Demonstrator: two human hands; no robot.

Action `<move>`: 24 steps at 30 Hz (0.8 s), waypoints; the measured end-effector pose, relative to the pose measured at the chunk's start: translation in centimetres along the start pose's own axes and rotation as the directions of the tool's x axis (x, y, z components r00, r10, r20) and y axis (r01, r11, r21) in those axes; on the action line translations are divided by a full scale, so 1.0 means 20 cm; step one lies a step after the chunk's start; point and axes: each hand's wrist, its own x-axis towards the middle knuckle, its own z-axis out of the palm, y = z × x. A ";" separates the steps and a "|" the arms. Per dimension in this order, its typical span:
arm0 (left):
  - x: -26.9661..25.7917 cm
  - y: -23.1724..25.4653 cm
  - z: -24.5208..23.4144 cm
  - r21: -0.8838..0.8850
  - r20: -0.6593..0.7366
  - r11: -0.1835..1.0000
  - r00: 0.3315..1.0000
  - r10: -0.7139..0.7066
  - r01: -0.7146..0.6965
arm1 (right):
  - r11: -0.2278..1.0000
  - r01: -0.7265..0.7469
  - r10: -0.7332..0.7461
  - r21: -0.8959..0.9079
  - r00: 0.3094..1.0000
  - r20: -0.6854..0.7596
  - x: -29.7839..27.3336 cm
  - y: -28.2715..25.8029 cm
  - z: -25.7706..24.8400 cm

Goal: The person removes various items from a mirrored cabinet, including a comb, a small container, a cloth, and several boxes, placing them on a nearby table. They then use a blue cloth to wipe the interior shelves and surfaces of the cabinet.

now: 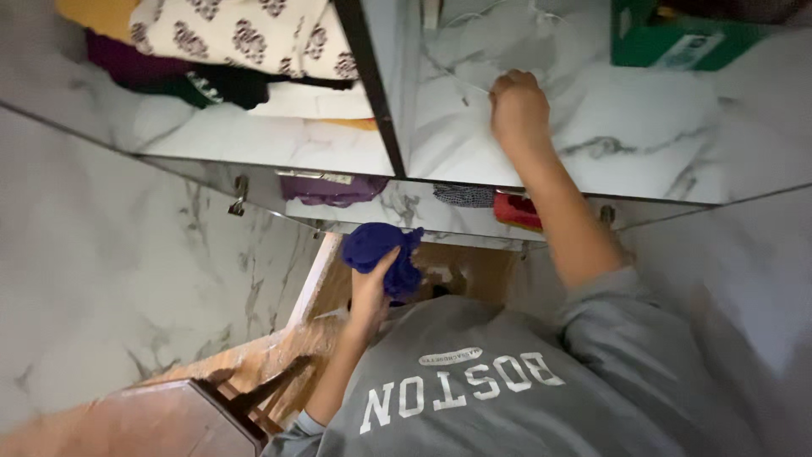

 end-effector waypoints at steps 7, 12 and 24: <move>0.00 -0.01 -0.07 0.007 0.052 0.996 0.995 0.090 -0.090 | 0.920 0.147 -0.060 0.362 0.969 -0.241 -0.02 0.00 -0.28; 0.00 -0.02 -0.05 0.056 0.116 0.998 0.993 0.029 -0.035 | 0.414 -0.137 0.373 0.900 0.928 -0.030 0.04 0.01 -0.82; -0.02 0.00 -0.16 0.041 -0.038 0.994 0.994 0.102 -0.101 | 0.199 -0.026 -0.444 0.980 0.889 0.114 -0.60 -0.69 -1.26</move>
